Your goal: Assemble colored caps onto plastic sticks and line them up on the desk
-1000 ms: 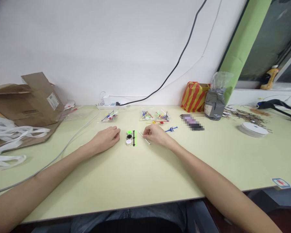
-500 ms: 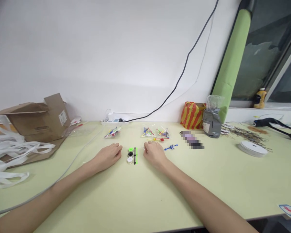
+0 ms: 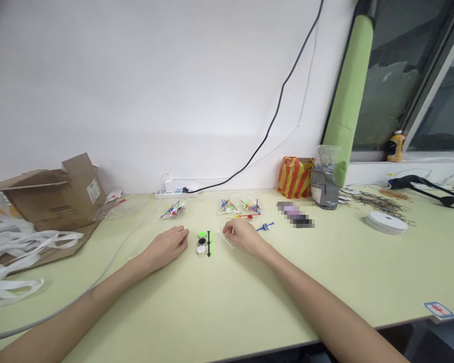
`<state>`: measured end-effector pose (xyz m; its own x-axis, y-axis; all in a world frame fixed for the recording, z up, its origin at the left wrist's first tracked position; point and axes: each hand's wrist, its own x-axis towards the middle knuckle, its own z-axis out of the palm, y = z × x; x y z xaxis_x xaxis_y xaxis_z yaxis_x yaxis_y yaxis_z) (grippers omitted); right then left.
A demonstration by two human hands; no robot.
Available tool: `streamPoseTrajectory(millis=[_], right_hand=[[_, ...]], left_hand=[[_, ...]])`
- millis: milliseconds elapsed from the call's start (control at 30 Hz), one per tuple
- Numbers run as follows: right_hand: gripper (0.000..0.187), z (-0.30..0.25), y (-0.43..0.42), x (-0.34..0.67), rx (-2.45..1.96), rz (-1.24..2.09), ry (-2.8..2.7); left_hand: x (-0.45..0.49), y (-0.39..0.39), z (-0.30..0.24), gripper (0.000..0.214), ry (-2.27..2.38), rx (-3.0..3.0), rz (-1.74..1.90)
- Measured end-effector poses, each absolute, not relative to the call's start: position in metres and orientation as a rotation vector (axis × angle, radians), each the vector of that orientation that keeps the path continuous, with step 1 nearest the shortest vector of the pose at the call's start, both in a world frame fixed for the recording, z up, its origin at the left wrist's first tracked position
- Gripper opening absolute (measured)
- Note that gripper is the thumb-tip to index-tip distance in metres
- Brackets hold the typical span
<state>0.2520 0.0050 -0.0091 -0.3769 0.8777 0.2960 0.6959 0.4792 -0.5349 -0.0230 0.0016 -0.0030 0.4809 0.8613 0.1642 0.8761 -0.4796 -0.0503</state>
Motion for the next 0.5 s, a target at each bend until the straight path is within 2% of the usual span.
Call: streamPoseTrajectory(millis=[133, 500], right_hand=[[0.015, -0.012, 0.007, 0.251, -1.251, 0.522, -2.194], [0.01, -0.027, 0.006, 0.236, -1.184, 0.494, -2.104]], left_hand=[[-0.022, 0.001, -0.002, 0.024, -1.509, -2.604, -0.186], [-0.021, 0.004, -0.007, 0.023, -1.514, -2.6, -0.208]])
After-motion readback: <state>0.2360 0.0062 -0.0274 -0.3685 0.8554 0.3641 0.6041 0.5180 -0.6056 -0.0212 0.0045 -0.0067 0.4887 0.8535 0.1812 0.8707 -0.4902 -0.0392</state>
